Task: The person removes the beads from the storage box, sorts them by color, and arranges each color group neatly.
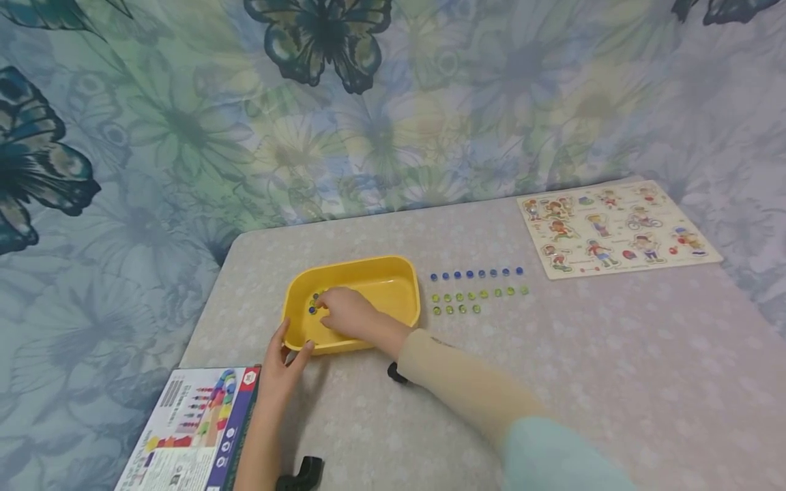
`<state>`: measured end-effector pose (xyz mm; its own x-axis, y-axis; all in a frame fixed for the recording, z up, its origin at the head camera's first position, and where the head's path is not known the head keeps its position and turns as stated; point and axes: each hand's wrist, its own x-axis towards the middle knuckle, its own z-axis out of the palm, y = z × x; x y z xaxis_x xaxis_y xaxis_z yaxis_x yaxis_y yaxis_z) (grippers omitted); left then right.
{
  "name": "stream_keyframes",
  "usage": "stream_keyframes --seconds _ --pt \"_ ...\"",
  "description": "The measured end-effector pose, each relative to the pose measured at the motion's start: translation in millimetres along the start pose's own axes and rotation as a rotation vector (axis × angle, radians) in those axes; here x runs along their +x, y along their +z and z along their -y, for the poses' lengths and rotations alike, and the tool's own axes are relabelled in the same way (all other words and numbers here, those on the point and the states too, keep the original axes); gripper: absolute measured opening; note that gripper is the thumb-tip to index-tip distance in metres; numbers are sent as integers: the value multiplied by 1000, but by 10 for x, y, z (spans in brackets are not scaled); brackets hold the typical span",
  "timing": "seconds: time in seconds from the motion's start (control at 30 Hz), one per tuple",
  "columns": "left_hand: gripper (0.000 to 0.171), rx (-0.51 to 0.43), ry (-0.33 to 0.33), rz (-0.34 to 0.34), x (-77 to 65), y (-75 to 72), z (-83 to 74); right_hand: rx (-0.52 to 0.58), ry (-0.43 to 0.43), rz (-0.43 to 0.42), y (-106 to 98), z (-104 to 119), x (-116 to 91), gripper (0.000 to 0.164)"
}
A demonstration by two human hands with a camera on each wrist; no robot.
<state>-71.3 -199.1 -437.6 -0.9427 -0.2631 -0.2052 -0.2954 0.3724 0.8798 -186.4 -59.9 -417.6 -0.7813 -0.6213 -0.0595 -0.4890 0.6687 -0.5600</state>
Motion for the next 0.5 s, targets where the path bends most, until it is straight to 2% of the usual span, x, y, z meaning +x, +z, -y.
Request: stream_keyframes --seconds 0.13,0.27,0.5 --pt "73 -3 9 -3 -10 -14 -7 -62 3 0 56 99 160 32" --pt "73 -7 24 2 -10 -23 -4 -62 31 10 110 148 276 30" --pt "73 -12 38 7 4 -6 17 -91 42 43 186 92 374 29"
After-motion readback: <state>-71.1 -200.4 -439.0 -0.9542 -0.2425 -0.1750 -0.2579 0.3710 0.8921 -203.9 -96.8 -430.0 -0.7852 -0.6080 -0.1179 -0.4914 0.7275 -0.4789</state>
